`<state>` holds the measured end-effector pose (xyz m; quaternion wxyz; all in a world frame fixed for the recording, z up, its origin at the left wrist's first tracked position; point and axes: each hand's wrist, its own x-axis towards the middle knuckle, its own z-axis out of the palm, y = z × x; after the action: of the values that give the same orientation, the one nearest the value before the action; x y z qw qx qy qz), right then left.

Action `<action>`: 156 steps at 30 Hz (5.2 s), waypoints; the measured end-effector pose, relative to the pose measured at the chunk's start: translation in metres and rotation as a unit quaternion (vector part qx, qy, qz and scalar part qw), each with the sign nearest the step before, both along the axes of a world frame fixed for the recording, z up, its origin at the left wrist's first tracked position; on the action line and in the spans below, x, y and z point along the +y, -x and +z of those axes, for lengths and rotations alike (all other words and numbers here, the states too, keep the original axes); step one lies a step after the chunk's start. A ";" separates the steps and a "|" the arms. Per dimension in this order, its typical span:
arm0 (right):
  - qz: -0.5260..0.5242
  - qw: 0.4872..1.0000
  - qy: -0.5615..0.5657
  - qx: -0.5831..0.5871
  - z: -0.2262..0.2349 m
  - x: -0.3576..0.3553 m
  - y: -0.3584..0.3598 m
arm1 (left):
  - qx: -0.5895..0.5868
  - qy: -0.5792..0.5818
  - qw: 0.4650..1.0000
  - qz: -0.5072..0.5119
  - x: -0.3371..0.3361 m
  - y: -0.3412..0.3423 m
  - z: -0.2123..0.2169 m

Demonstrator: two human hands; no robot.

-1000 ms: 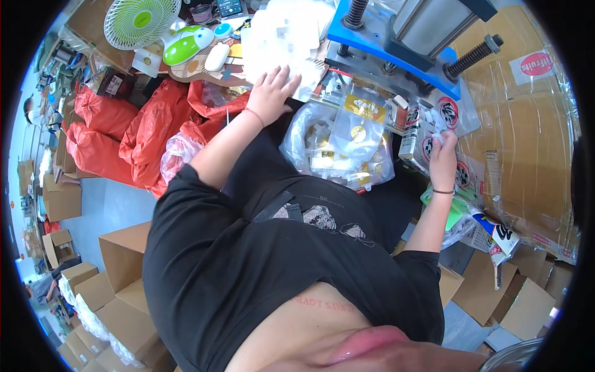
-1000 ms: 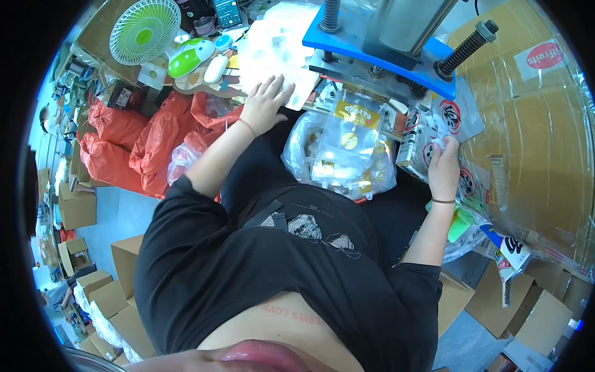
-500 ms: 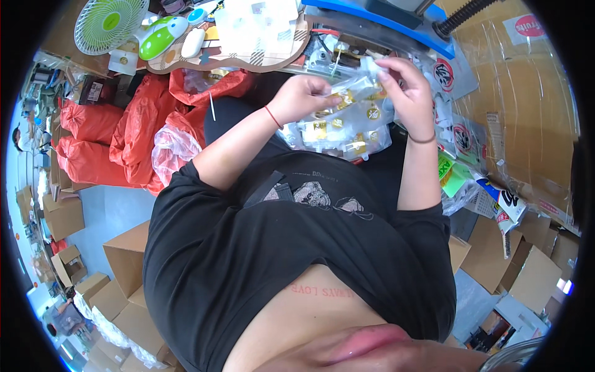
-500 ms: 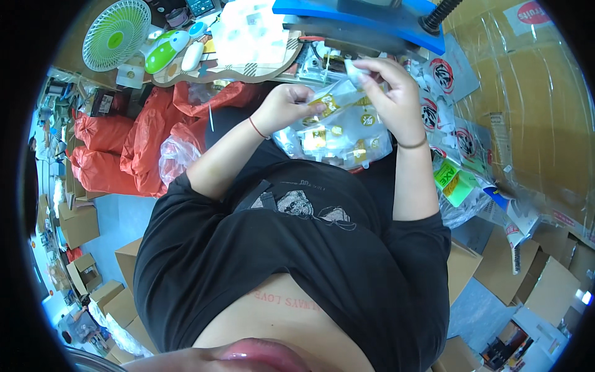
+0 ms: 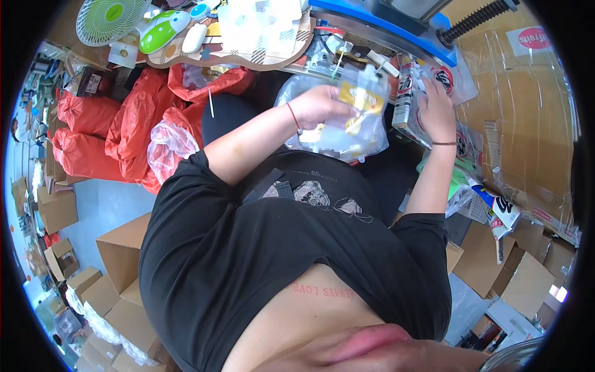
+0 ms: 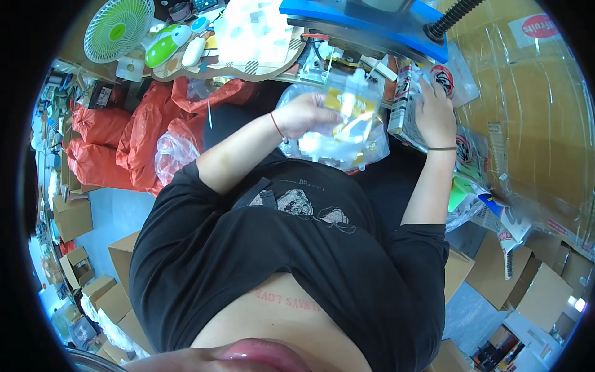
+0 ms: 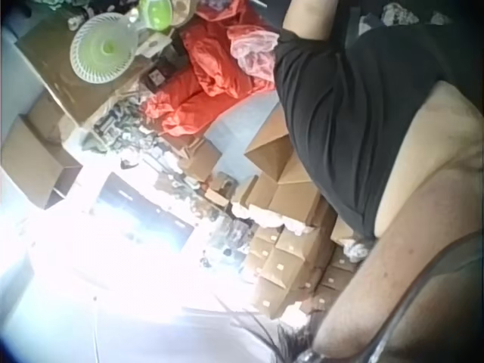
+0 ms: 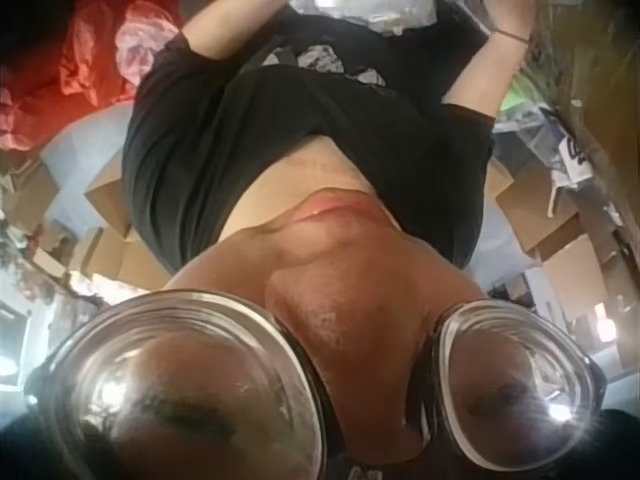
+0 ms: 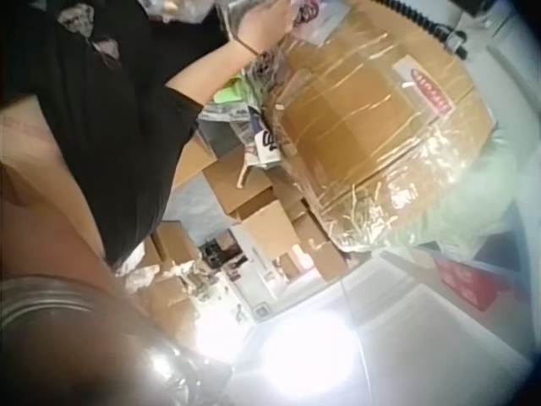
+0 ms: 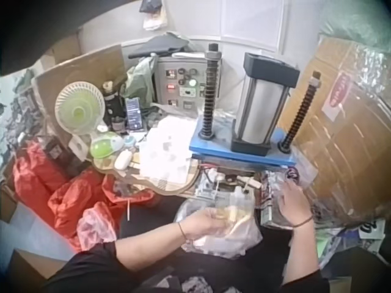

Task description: Packing items into plastic bags and sealing them using a heat sealing machine.

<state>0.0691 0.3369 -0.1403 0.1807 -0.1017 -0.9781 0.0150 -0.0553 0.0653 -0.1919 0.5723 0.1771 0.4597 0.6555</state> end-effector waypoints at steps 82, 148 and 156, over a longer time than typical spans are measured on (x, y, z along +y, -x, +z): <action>0.133 0.904 0.405 0.021 0.025 -0.095 0.043 | 0.318 0.058 0.943 0.075 -0.030 0.012 0.000; 0.127 0.961 0.225 0.093 -0.008 -0.040 -0.017 | 0.146 0.112 0.973 0.141 0.010 0.047 0.003; 0.016 0.958 0.278 0.071 0.000 -0.043 -0.026 | 0.876 0.236 0.330 0.260 -0.079 0.127 -0.033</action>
<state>0.0949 0.2937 -0.1404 0.2140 -0.1307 -0.9217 0.2960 -0.1824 -0.0141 -0.2247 -0.3428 0.3780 0.8541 0.1010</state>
